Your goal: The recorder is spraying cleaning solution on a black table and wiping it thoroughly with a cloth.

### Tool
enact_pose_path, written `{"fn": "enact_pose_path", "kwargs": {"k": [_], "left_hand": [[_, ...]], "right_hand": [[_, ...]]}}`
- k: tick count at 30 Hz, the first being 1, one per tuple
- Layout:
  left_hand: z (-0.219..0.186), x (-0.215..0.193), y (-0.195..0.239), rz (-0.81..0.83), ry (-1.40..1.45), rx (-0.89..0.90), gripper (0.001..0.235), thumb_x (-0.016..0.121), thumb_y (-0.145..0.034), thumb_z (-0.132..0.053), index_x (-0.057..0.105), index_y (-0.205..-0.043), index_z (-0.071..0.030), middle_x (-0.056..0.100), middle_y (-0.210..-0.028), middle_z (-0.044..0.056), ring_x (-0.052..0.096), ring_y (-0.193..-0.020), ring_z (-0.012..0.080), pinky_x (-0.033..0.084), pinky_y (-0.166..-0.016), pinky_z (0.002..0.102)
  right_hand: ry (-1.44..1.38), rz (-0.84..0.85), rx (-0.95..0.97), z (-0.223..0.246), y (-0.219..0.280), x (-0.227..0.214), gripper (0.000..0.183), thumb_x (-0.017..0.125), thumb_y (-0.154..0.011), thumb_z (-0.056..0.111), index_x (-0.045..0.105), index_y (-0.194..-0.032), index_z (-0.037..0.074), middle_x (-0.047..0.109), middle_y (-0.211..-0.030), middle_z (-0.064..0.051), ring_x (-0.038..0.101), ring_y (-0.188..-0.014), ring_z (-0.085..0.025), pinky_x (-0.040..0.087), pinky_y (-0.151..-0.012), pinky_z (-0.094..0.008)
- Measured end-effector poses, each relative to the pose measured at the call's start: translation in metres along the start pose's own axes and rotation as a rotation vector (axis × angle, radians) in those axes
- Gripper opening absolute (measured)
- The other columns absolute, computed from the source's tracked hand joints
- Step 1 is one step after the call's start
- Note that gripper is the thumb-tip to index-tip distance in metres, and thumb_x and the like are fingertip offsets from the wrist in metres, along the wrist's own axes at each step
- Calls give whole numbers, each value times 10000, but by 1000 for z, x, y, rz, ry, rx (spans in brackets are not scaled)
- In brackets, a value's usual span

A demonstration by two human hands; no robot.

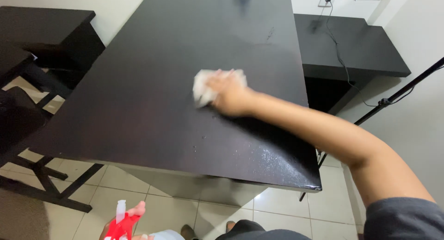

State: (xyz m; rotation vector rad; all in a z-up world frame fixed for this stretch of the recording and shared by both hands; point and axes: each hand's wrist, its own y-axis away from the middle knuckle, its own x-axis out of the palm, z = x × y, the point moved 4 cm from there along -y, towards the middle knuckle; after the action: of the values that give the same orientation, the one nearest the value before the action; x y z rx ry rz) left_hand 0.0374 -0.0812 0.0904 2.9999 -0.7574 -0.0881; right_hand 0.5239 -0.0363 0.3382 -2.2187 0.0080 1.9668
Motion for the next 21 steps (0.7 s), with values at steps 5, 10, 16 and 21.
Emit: {"fn": "enact_pose_path", "kwargs": {"k": [5,10,16,21], "left_hand": [[12,6,1,-50,-13,73,614,763,-653,82,554,-1229,62,635,-1311,257,559,-1351,298,706,-778,480],[12,-5,11,-110,-35,116,593,742,-667,94,539,-1224,74,640,-1287,269,556,-1354,307,725,-762,467],[9,-20,43,-169,-144,-4,606,729,-685,94,526,-1256,95,639,-1307,238,560,-1350,295,712,-788,462],[180,-133,31,-155,133,-115,467,668,-769,141,559,-1223,160,644,-1360,251,590,-1327,302,632,-921,477]], "right_hand": [[-536,-254,-888,67,121,-42,525,694,-860,134,618,-1381,132,500,-1548,-177,424,-1456,-388,285,-1168,-586],[-571,-207,-754,-6,77,-30,627,734,-792,41,611,-1400,136,562,-1471,-128,489,-1388,-356,341,-1146,-525],[-322,-213,-202,-129,-74,54,568,588,-963,193,478,-1519,157,514,-1494,-161,446,-1360,-402,289,-1127,-591],[-169,-193,-6,-76,-132,46,566,544,-960,389,474,-1479,172,417,-1562,-122,352,-1421,-375,253,-1099,-640]]}}
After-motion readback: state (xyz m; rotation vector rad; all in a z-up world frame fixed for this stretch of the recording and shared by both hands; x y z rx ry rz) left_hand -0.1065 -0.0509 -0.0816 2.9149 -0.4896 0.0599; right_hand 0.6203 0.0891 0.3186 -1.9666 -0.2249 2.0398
